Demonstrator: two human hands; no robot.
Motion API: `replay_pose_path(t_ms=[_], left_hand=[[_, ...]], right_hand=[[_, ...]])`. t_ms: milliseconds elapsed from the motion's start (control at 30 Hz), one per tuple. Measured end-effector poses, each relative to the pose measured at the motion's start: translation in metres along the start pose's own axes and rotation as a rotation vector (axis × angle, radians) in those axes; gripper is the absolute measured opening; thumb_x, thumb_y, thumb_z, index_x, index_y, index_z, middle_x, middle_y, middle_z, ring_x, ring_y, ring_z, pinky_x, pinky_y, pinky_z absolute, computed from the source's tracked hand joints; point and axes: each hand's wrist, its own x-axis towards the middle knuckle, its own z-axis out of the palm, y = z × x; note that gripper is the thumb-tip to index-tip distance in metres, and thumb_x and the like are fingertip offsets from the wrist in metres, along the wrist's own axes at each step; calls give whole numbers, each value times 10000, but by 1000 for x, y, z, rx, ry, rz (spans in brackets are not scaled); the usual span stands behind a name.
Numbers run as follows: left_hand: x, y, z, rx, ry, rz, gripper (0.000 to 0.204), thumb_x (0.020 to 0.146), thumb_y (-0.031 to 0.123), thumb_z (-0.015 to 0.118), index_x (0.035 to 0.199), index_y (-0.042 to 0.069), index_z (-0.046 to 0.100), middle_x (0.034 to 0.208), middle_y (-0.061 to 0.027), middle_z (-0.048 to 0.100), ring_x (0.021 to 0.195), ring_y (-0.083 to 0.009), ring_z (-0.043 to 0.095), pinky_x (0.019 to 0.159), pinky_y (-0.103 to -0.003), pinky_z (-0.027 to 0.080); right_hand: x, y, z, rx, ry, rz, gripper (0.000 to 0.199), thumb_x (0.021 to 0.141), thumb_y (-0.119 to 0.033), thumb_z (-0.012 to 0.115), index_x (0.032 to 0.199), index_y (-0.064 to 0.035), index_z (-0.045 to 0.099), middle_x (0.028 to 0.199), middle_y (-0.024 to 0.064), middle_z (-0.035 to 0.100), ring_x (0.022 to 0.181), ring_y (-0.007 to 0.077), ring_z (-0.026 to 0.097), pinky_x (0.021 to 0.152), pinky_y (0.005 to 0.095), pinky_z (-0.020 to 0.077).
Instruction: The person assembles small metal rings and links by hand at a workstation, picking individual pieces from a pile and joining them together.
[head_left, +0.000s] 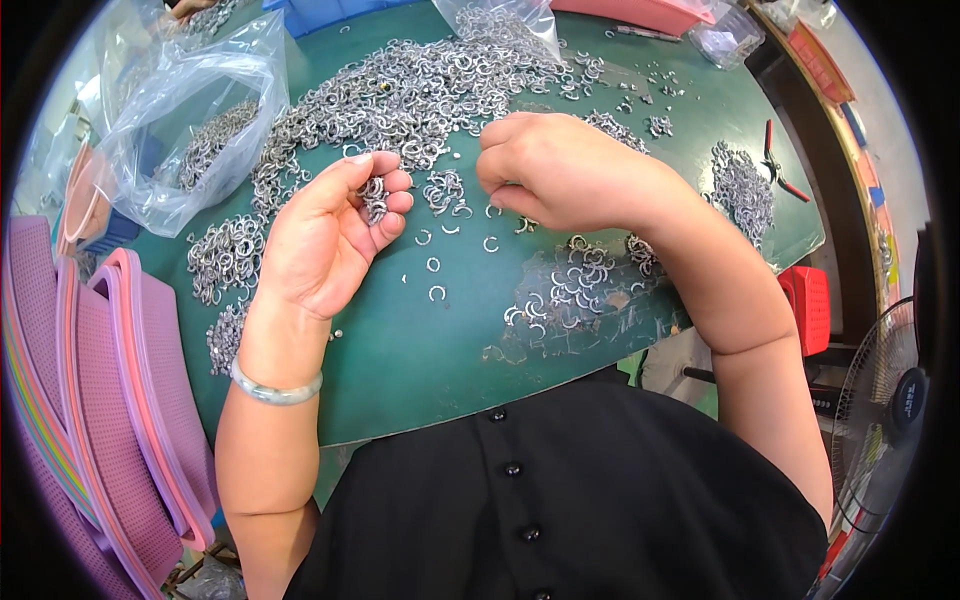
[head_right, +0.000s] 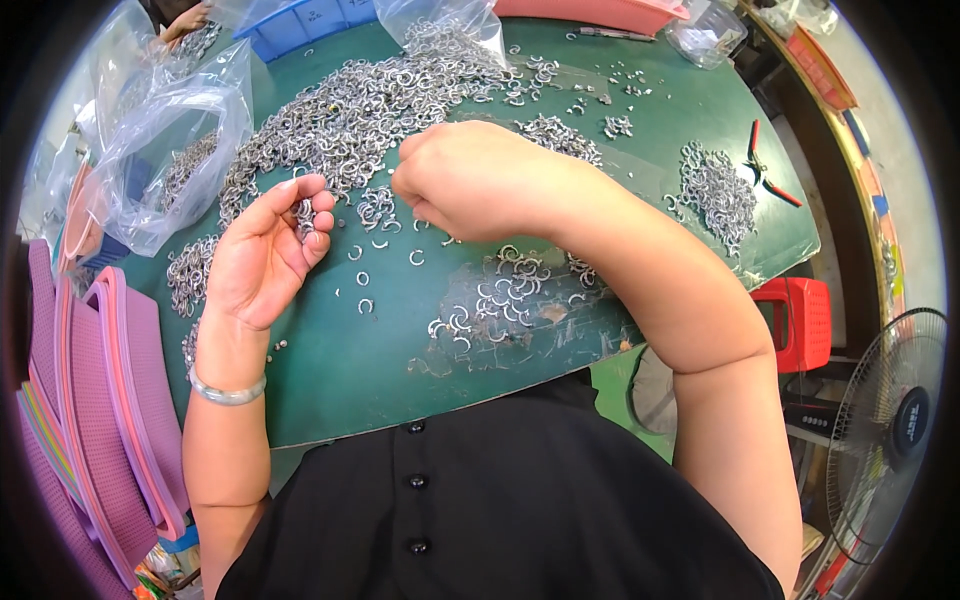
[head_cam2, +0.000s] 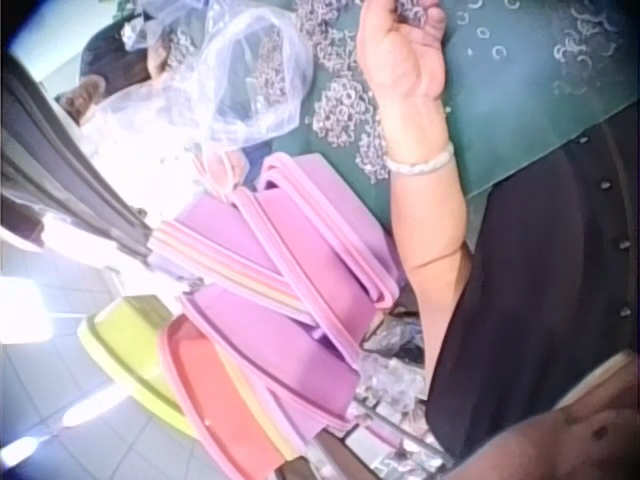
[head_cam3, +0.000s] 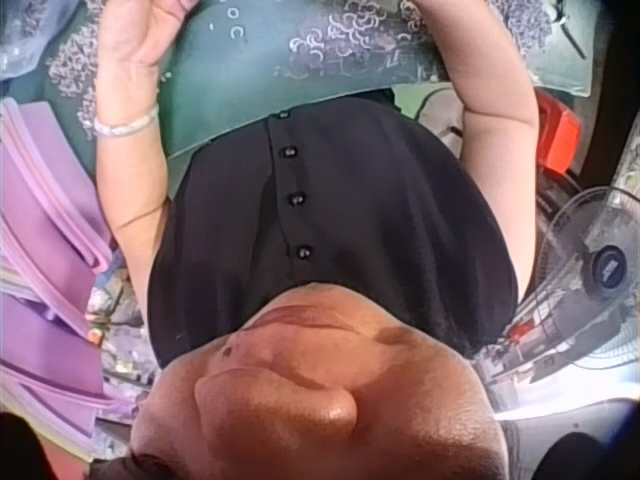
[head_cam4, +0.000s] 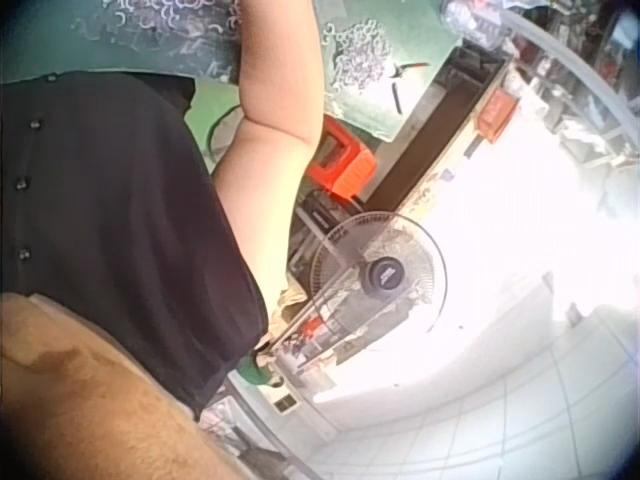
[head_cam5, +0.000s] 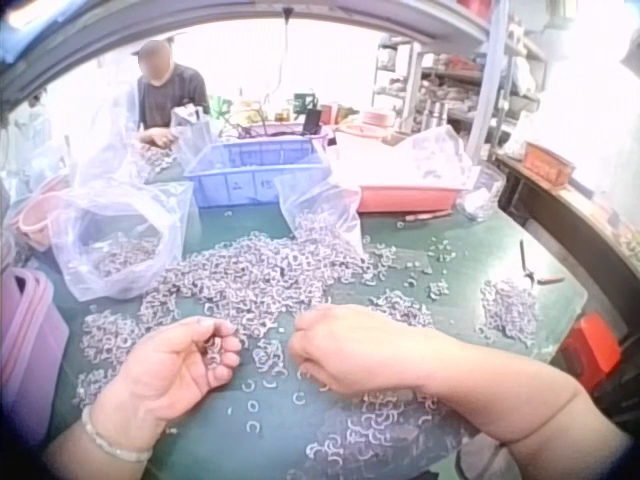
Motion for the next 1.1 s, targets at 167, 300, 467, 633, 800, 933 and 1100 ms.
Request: replay_pose_path(t_ms=[167, 300, 467, 633, 800, 933, 1100], left_hand=[[-2, 0, 1, 37, 20, 4, 195, 907, 181, 492, 970, 7, 551, 895, -69, 568, 772, -141, 555, 663, -236, 474], [-1, -1, 1, 44, 21, 5, 189, 908, 182, 493, 966, 12, 552, 892, -64, 570, 767, -139, 555, 661, -235, 472], [-1, -2, 1, 42, 11, 5, 184, 909, 174, 489, 968, 13, 553, 882, -64, 574, 758, -140, 558, 660, -238, 474], [-2, -2, 2, 63, 17, 9, 183, 908, 166, 487, 970, 9, 555, 869, -67, 579, 752, -139, 562, 653, -237, 475], [-2, -3, 5, 79, 23, 0, 163, 895, 158, 512, 958, 18, 565, 846, -56, 582, 730, -129, 562, 629, -228, 471], [-6, -5, 15, 262, 59, -49, 174, 890, 172, 530, 960, 19, 574, 796, -35, 578, 670, -100, 538, 549, -191, 416], [-11, -8, 22, 392, 49, -112, 137, 867, 166, 586, 872, 30, 597, 713, -23, 588, 564, -79, 545, 471, -170, 410]], right_hand=[[4, -2, 7, 66, 39, -35, 59, 704, -60, 609, 722, -38, 557, 735, 82, 527, 776, 291, 552, 665, 381, 454], [6, -7, 9, 101, 46, -18, 47, 689, -88, 601, 686, -43, 591, 752, 93, 566, 821, 285, 574, 709, 386, 479], [7, -8, 16, 54, 69, -35, 59, 690, -104, 601, 684, -46, 600, 753, 90, 571, 822, 284, 572, 712, 383, 479], [8, -7, 19, 45, 76, -27, 76, 705, -117, 591, 672, -50, 602, 748, 92, 571, 809, 289, 573, 716, 386, 479], [6, -4, 17, 162, 98, 24, 68, 716, -100, 566, 707, -37, 590, 766, 104, 574, 796, 304, 573, 705, 388, 474], [6, -6, 13, 225, 146, 20, 75, 721, -96, 567, 737, -26, 589, 776, 110, 574, 789, 307, 570, 697, 384, 469], [9, -13, 13, 337, 246, -45, 82, 724, -90, 593, 766, -20, 595, 784, 117, 571, 764, 301, 569, 683, 375, 465]])
